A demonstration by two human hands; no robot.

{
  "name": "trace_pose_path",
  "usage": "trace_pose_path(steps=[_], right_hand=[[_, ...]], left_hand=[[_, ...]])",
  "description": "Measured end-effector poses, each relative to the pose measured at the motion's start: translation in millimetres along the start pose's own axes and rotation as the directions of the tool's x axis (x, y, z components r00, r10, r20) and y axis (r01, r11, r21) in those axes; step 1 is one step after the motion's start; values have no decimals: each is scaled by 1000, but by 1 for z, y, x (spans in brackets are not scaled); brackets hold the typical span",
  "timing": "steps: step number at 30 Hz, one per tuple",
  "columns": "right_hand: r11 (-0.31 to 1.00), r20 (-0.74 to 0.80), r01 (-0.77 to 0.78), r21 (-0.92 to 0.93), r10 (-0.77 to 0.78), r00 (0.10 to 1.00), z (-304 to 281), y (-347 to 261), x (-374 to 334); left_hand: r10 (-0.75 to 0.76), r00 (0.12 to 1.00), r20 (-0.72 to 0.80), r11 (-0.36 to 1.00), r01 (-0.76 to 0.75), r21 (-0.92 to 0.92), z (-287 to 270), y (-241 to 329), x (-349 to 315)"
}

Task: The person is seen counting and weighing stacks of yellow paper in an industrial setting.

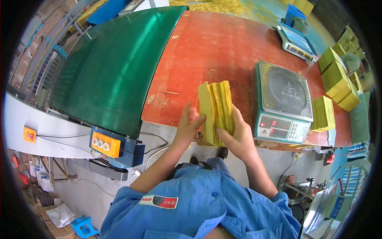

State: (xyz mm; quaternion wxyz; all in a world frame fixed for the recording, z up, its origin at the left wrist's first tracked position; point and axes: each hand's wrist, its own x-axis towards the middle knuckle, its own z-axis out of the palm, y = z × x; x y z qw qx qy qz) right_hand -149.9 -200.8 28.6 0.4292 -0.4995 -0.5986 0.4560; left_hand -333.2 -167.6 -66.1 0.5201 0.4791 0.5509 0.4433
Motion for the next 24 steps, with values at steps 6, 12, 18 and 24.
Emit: trace_pose_path(steps=[6,12,18,24], right_hand=[[973,11,-132,-187,137,991,12,37,21],[991,80,-132,39,128,989,7,63,28],[982,76,-148,118,140,987,13,65,30],[977,57,-164,134,157,986,13,59,29]], left_hand=[[258,966,-25,961,-259,-95,5,-3,3],[277,959,53,935,-256,-245,10,31,4],[130,990,58,983,-121,-141,3,8,19],[66,995,69,988,-56,-145,-3,15,16]])
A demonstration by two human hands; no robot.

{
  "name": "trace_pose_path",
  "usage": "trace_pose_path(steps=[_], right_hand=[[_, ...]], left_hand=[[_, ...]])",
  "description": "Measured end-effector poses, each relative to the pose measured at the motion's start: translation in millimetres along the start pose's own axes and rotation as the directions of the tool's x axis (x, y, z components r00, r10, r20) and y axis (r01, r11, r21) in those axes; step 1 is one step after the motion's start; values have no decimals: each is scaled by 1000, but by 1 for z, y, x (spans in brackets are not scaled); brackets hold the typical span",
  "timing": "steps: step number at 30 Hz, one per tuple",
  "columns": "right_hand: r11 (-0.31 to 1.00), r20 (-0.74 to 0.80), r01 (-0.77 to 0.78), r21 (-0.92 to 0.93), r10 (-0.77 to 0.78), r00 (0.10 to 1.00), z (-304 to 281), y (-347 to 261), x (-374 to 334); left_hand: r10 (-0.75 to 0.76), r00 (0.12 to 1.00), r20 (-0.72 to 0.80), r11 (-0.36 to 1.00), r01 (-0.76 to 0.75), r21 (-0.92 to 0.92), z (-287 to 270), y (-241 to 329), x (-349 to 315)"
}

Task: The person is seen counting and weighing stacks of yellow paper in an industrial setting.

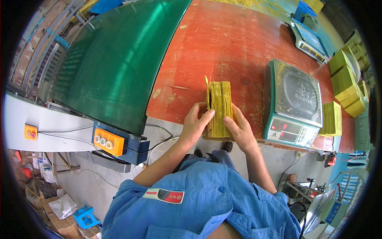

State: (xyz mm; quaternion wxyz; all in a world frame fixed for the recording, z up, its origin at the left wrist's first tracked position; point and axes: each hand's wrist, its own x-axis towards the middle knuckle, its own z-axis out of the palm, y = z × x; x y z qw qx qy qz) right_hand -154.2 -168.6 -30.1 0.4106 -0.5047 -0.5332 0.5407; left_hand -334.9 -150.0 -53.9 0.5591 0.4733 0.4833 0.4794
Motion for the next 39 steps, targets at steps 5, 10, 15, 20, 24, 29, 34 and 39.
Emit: trace_pose_path(steps=[5,10,15,20,24,29,34,39], right_hand=[[999,-2,29,38,-29,1000,1,-1,0],[1000,0,-17,19,17,1000,1,-3,-1],[999,-14,-8,31,8,1000,-1,4,-1],[999,-25,35,-2,-35,999,-1,13,1],[989,14,27,-145,-25,1000,2,-4,4],[980,28,86,-181,-83,996,13,-22,-4],[962,32,49,-268,-42,999,12,2,-13],[985,43,13,-170,-6,999,2,-2,-8]], left_hand=[[-69,998,1,993,68,-93,-3,-2,-1],[158,983,-96,975,-139,175,-9,-8,3],[408,913,-2,764,-341,547,1,15,-4],[371,928,35,797,-337,501,11,21,-10],[145,989,-40,980,-138,144,1,5,-7],[1,1000,8,986,0,-169,8,15,-9],[3,1000,18,1000,-2,-22,-2,5,-11],[203,978,-50,979,-203,9,6,16,-7]])
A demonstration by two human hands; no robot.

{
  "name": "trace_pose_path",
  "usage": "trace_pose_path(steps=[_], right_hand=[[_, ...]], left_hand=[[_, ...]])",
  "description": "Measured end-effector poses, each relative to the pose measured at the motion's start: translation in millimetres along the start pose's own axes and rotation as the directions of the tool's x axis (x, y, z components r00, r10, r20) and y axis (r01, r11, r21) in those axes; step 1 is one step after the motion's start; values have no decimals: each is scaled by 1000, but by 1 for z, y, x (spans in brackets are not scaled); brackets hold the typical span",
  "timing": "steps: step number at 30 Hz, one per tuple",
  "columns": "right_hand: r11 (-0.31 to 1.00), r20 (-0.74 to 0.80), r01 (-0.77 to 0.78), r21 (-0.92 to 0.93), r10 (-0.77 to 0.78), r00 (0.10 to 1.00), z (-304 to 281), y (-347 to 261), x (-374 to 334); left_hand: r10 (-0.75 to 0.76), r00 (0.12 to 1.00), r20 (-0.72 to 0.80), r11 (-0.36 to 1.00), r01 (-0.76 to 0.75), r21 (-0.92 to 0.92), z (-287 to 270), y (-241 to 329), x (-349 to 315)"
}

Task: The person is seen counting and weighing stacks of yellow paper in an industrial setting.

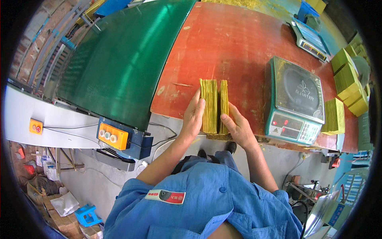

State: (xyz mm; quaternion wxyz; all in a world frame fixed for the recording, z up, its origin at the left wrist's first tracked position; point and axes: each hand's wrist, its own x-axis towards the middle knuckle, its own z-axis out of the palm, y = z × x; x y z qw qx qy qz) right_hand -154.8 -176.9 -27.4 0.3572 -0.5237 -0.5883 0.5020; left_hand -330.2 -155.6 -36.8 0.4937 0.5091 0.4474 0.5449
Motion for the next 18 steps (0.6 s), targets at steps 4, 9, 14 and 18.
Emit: trace_pose_path(steps=[4,9,14,18], right_hand=[[999,5,-50,20,49,999,-1,4,1],[997,-87,47,-66,-53,995,-16,8,-1],[952,-144,-13,-306,-33,989,-18,-24,5],[966,-227,-50,-252,-9,974,-30,7,12]], left_hand=[[-7,998,64,1000,6,22,8,-12,5],[-8,995,100,972,-15,233,20,-27,0],[172,980,100,876,-198,440,26,-33,-4],[56,997,-50,941,-36,336,15,-43,-13]])
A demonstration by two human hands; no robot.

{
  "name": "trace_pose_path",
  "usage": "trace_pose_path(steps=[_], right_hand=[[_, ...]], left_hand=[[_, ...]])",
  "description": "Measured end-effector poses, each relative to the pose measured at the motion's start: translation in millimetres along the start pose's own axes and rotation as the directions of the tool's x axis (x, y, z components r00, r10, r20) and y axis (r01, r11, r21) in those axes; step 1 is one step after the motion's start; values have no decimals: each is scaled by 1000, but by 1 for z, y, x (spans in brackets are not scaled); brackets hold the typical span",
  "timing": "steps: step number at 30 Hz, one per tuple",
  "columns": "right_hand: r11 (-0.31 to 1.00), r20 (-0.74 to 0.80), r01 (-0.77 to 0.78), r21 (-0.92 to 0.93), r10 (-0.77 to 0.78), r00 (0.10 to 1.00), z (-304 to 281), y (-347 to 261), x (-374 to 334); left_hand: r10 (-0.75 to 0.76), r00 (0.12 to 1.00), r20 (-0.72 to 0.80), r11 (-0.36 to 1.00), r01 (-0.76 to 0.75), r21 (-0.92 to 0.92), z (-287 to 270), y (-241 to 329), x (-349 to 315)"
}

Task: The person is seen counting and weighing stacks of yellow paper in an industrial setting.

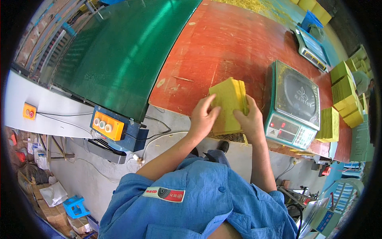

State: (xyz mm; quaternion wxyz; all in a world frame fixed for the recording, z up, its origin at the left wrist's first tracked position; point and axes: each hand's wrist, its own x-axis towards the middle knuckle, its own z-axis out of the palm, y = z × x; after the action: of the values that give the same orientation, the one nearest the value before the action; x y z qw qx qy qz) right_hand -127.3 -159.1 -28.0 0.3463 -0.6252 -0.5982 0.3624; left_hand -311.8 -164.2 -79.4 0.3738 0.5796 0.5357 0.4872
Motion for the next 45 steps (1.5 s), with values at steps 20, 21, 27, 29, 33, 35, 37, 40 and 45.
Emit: trace_pose_path(steps=[20,21,27,29,33,35,37,40,45], right_hand=[[500,89,-21,866,-113,990,4,22,-19],[588,156,-76,805,-87,984,-6,12,-18],[778,-73,293,556,-306,949,8,39,21],[806,-101,240,541,-220,970,24,49,23],[830,-273,268,488,-146,951,36,48,27],[911,-350,186,367,-49,935,47,43,32],[925,-393,225,307,-92,915,40,35,19],[928,-443,274,253,-141,886,10,17,-16],[883,-366,274,382,-127,922,-58,-2,-84]], left_hand=[[-119,915,386,824,308,-475,-24,41,10],[-90,924,372,858,262,-442,-25,39,17],[167,913,373,940,-33,-339,-5,5,50],[77,964,255,920,30,-391,6,-5,47],[90,979,185,869,14,-495,24,-7,46],[25,963,268,845,123,-521,11,-27,47],[17,975,221,869,95,-486,11,-1,39],[15,942,336,938,103,-331,1,40,19],[40,907,419,974,59,-219,18,111,-16]])
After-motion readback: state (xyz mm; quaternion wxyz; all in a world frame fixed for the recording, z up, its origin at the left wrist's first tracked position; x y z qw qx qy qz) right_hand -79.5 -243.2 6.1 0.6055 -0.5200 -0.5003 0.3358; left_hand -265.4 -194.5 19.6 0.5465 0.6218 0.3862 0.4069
